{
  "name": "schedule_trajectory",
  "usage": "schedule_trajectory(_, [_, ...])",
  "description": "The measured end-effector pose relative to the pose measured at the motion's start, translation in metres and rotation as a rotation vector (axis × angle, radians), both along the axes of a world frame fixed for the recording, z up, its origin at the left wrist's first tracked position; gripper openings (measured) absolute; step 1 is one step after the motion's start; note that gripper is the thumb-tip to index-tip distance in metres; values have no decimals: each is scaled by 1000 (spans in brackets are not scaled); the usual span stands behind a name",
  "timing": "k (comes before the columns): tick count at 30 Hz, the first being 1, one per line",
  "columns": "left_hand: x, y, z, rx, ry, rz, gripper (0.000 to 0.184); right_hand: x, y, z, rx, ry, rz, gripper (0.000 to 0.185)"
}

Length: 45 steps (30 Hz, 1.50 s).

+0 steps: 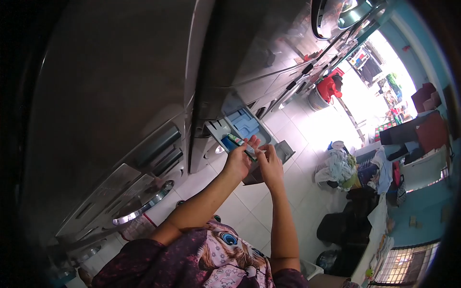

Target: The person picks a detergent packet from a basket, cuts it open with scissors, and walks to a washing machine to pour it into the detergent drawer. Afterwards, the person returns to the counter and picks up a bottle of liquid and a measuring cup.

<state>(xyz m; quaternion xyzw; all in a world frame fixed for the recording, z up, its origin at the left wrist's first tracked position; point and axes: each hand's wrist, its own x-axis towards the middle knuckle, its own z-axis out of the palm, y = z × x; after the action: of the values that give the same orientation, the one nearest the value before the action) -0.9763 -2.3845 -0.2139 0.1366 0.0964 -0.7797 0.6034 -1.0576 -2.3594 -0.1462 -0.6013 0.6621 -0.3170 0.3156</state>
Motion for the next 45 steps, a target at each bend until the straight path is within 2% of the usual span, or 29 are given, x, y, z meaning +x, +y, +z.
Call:
schedule_trajectory(2, [0, -1, -1, -29, -19, 22, 13, 3, -1, 7, 188, 342, -8, 40])
schedule_trajectory(3, [1, 1, 0, -27, -7, -31, 13, 1, -3, 2, 218, 354, 20, 46])
schedule_trajectory(7, [-1, 0, -1, -36, -8, -42, 15, 0, -5, -2, 238, 338, 34, 43])
schedule_trajectory(9, [-2, 3, -2, -46, -4, -62, 15, -10, -7, -18, -94, 464, 238, 39])
schedule_trajectory(10, [-4, 5, -2, -43, -3, -60, 15, -14, -9, -24, -92, 465, 241, 39])
schedule_trajectory(12, [-9, 9, -1, -81, -163, -75, 17, -16, -13, -31, -89, 535, 209, 36])
schedule_trajectory(13, [-12, 10, 0, -36, -21, -84, 17, -16, -14, -35, -87, 535, 212, 36])
schedule_trajectory(15, [-14, 10, -2, -3, 24, -49, 16, -7, -12, -35, -95, 592, 100, 35])
schedule_trajectory(18, [-13, 10, 5, 101, 75, 3, 12, 14, -2, -13, 28, 571, -19, 35])
schedule_trajectory(22, [-11, 6, 0, 214, 55, 1, 9, 22, 6, -10, 23, 626, 23, 34])
schedule_trajectory(31, [-11, 2, -4, 221, 59, 54, 3, 22, 20, -9, -99, 586, 80, 27])
schedule_trajectory(38, [-10, -3, -11, 144, 16, 139, 8, 17, 21, -10, -160, 697, 176, 21])
schedule_trajectory(45, [-4, -6, 6, 231, 40, 94, 10, 6, 19, -1, -219, 785, 274, 19])
